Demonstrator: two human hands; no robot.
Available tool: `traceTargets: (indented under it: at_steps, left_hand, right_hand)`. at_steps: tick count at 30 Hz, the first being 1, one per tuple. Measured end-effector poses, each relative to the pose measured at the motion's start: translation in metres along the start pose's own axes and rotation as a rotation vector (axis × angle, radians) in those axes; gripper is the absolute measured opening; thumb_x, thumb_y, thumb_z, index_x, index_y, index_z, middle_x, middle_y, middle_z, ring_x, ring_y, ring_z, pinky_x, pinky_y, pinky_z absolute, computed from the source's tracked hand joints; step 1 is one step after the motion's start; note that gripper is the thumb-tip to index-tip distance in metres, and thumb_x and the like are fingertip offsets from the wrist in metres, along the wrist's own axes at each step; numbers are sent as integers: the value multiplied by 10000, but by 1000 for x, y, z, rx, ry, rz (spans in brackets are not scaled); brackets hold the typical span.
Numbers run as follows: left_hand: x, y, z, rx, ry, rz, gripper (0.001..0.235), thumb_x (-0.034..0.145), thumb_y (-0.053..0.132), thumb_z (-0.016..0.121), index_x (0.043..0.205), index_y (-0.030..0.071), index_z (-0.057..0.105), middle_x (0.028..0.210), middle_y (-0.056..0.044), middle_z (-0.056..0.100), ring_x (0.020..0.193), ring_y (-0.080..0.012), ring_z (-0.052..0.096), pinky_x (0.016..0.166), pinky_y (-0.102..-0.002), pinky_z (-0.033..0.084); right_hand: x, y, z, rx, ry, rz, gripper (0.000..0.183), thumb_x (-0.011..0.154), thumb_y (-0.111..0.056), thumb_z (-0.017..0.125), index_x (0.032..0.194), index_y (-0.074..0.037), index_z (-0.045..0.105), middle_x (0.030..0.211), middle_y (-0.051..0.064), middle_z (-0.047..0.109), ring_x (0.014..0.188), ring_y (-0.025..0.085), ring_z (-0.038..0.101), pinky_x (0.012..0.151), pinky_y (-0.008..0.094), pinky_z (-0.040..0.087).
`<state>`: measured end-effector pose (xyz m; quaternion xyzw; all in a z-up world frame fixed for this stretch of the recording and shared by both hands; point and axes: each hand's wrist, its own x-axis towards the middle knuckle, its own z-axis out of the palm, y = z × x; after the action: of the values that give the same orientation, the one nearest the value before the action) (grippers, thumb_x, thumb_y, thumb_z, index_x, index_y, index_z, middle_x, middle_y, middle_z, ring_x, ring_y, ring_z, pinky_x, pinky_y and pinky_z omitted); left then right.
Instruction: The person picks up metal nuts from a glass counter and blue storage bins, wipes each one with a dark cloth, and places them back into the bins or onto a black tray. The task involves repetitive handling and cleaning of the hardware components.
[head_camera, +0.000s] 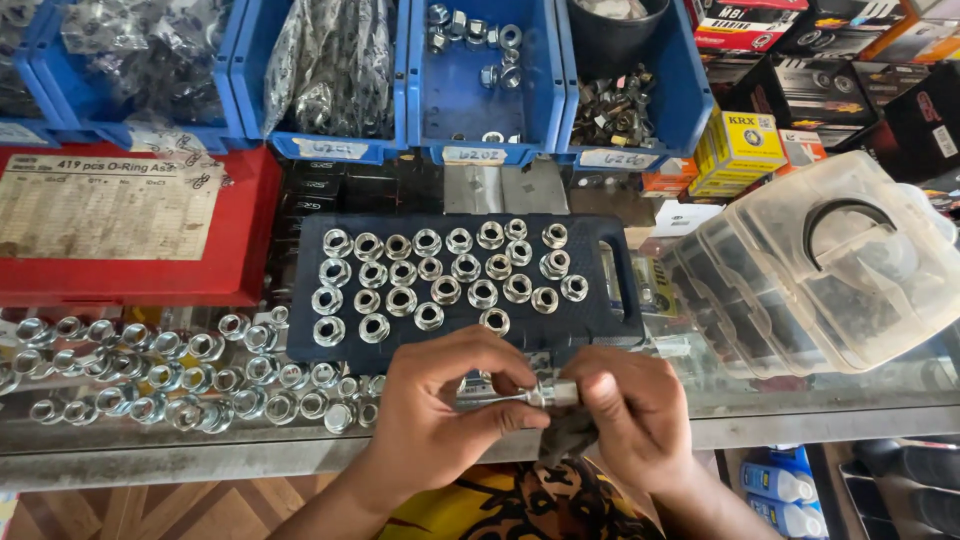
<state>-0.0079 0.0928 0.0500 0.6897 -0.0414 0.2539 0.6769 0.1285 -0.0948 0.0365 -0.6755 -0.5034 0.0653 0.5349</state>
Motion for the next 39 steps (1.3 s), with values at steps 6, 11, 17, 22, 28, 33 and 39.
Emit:
traceTargets:
  at_steps: [6, 11, 17, 22, 28, 33, 39]
  left_hand:
    - [-3, -9, -2, -279, 93, -148, 238, 815, 75, 887, 984, -9, 741, 944, -88, 725, 846, -125, 651, 761, -300, 536]
    - [-1, -10, 0, -247, 54, -162, 243, 802, 58, 888, 978, -8, 735, 951, -80, 726, 850, -117, 653, 758, -287, 535]
    - [-1, -13, 3, -248, 51, -171, 235, 805, 49, 893, 972, -10, 738, 940, -76, 721, 836, -115, 641, 750, -283, 533]
    - [1, -13, 3, -239, 56, -161, 244, 804, 60, 896, 979, -8, 739, 948, -76, 719, 838, -117, 643, 756, -281, 541]
    - [3, -14, 3, -209, 39, -138, 250, 800, 72, 896, 988, -2, 748, 965, -77, 729, 845, -123, 657, 756, -283, 548]
    - [3, -13, 3, -175, 21, -112, 245, 809, 61, 891, 998, 0, 749, 979, -80, 732, 865, -127, 666, 768, -284, 550]
    - [2, -15, 4, -197, 48, -128, 249, 796, 24, 891, 999, -5, 749, 976, -92, 731, 859, -130, 674, 764, -282, 551]
  right_hand:
    - [24, -34, 0, -7, -28, 50, 492, 863, -215, 739, 1158, 141, 570, 796, 132, 683, 632, 193, 636, 561, 311, 501]
    - [0, 10, -3, 124, -44, 41, 191, 915, -160, 631, 980, 1, 711, 813, 75, 718, 662, 151, 686, 619, 279, 513]
    - [1, 11, 0, 87, 16, 10, 192, 980, -160, 625, 932, 17, 685, 834, 112, 723, 688, 175, 693, 645, 277, 529]
    - [10, 0, -2, 50, 16, 15, 299, 873, -201, 703, 999, 69, 687, 829, 144, 731, 666, 197, 709, 608, 284, 533]
    - [13, -6, -1, 72, 19, -49, 270, 911, -189, 702, 1024, 55, 686, 922, 167, 727, 729, 215, 708, 659, 298, 534]
    - [2, 7, -2, 131, 11, 53, 202, 952, -153, 595, 968, 19, 699, 867, 134, 720, 707, 192, 675, 661, 280, 503]
    - [5, 1, 1, 132, 21, 67, 184, 991, -130, 600, 904, 13, 676, 794, 105, 673, 607, 169, 622, 640, 300, 463]
